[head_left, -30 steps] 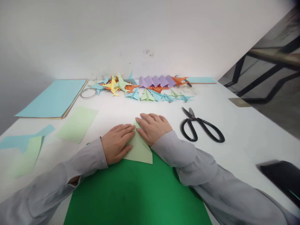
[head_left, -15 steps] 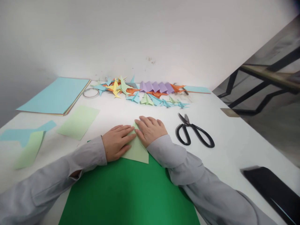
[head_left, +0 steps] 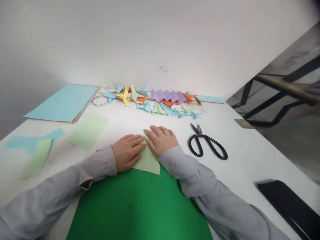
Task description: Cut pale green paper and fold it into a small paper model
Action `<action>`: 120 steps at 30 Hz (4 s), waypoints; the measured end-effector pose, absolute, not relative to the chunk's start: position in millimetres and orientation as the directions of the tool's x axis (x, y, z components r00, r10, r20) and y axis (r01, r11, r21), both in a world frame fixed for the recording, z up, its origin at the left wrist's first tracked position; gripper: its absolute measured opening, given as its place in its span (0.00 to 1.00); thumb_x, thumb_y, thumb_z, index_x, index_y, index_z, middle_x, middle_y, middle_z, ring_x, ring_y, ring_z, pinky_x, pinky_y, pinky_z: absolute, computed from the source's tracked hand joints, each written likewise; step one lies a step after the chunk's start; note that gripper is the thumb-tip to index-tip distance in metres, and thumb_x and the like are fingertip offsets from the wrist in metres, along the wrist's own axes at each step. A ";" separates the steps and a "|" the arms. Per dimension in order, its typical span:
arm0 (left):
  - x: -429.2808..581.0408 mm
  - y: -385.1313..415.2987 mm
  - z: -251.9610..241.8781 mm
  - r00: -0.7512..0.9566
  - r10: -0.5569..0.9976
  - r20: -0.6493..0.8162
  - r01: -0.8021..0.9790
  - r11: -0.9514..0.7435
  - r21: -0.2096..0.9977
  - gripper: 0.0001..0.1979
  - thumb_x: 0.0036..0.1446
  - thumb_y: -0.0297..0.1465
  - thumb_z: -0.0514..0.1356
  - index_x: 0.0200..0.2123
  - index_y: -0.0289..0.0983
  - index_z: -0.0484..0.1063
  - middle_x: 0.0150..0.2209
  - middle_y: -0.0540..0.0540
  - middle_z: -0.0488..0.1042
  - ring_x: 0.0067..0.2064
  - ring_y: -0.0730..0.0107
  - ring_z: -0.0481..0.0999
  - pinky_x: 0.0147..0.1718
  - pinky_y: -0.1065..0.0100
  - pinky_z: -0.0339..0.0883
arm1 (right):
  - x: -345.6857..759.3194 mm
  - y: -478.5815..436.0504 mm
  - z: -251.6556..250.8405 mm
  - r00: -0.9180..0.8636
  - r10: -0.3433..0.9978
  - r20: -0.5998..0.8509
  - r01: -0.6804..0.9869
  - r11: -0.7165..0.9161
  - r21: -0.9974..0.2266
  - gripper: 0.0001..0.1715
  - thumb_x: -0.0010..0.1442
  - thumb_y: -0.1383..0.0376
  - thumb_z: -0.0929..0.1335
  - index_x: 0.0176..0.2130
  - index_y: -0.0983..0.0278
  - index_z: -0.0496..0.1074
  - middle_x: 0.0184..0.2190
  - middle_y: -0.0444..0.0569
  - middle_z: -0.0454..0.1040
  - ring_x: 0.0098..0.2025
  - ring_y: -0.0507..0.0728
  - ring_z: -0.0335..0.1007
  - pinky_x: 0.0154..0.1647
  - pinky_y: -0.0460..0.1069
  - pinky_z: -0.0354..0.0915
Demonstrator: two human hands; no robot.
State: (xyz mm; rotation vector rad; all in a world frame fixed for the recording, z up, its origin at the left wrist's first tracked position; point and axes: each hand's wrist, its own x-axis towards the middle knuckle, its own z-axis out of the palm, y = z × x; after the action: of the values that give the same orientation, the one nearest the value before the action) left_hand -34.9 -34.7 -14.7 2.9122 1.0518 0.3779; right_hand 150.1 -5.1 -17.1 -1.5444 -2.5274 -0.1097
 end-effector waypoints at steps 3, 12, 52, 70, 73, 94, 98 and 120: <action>-35.6 -34.8 -14.5 0.728 0.648 0.223 0.635 -0.760 0.135 0.23 0.58 0.34 0.48 0.54 0.27 0.59 0.57 0.34 0.62 0.59 0.55 0.58 0.56 0.53 0.54 | 150.2 -5.3 -16.6 -0.444 0.876 0.187 0.889 0.456 -0.028 0.24 0.62 0.55 0.56 0.56 0.55 0.61 0.57 0.47 0.61 0.54 0.64 0.55 0.50 0.60 0.53; -35.5 -34.6 -14.0 0.738 0.638 0.218 0.625 -0.769 0.135 0.21 0.57 0.33 0.48 0.52 0.29 0.61 0.56 0.35 0.63 0.58 0.54 0.58 0.55 0.51 0.54 | 149.1 -6.9 -16.4 -0.434 0.880 0.191 0.894 0.447 -0.024 0.24 0.62 0.56 0.56 0.56 0.55 0.61 0.57 0.48 0.61 0.54 0.64 0.56 0.49 0.61 0.54; -36.9 -34.3 -19.1 0.724 0.645 0.243 0.622 -0.764 0.173 0.20 0.56 0.33 0.49 0.49 0.29 0.64 0.56 0.33 0.62 0.59 0.55 0.58 0.55 0.51 0.53 | 151.5 -1.2 -19.5 -0.569 0.802 0.184 0.802 0.590 -0.090 0.23 0.61 0.61 0.56 0.55 0.60 0.62 0.59 0.45 0.59 0.56 0.61 0.54 0.54 0.59 0.52; -36.0 -35.7 -17.3 0.721 0.656 0.221 0.644 -0.753 0.134 0.21 0.57 0.33 0.49 0.50 0.27 0.64 0.55 0.33 0.64 0.59 0.55 0.59 0.56 0.54 0.53 | 146.7 -6.4 -20.8 -0.553 0.802 0.224 0.811 0.580 -0.074 0.21 0.63 0.63 0.55 0.52 0.59 0.65 0.57 0.46 0.63 0.58 0.60 0.54 0.56 0.64 0.47; -36.8 -36.6 -18.7 0.724 0.655 0.218 0.645 -0.754 0.121 0.21 0.57 0.33 0.48 0.51 0.27 0.63 0.56 0.33 0.63 0.59 0.55 0.57 0.57 0.54 0.52 | 147.7 -6.0 -23.3 -0.544 0.804 0.241 0.815 0.575 -0.079 0.20 0.63 0.62 0.55 0.52 0.58 0.65 0.56 0.45 0.64 0.58 0.60 0.55 0.56 0.64 0.45; -41.0 -36.8 -23.4 0.745 0.615 0.259 0.635 -0.773 0.012 0.20 0.61 0.29 0.43 0.52 0.28 0.63 0.56 0.38 0.64 0.59 0.59 0.60 0.56 0.57 0.55 | 152.4 -5.8 -27.1 -0.586 0.768 0.257 0.793 0.609 -0.013 0.21 0.64 0.62 0.54 0.54 0.59 0.64 0.56 0.46 0.63 0.56 0.62 0.57 0.54 0.67 0.46; -40.0 -37.4 -24.0 0.740 0.615 0.273 0.637 -0.771 0.009 0.20 0.61 0.29 0.44 0.52 0.27 0.63 0.55 0.38 0.65 0.58 0.59 0.60 0.56 0.57 0.55 | 151.6 -6.5 -27.0 -0.583 0.765 0.273 0.794 0.608 -0.008 0.22 0.64 0.59 0.55 0.53 0.60 0.64 0.56 0.48 0.63 0.56 0.63 0.57 0.55 0.66 0.45; -44.3 -61.8 -14.0 0.704 0.612 0.361 0.650 -0.760 0.019 0.17 0.57 0.30 0.49 0.46 0.26 0.69 0.48 0.36 0.72 0.53 0.56 0.67 0.54 0.55 0.58 | 148.1 -8.9 -24.1 -0.548 0.783 0.294 0.818 0.574 -0.006 0.21 0.64 0.58 0.55 0.52 0.58 0.65 0.55 0.46 0.65 0.54 0.62 0.60 0.55 0.69 0.42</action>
State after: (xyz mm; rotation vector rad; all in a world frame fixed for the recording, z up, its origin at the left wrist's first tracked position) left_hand -44.3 -61.8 -14.0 3.0001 1.1149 0.5723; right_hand 148.1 -8.9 -24.1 -1.3240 -2.5439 -0.1912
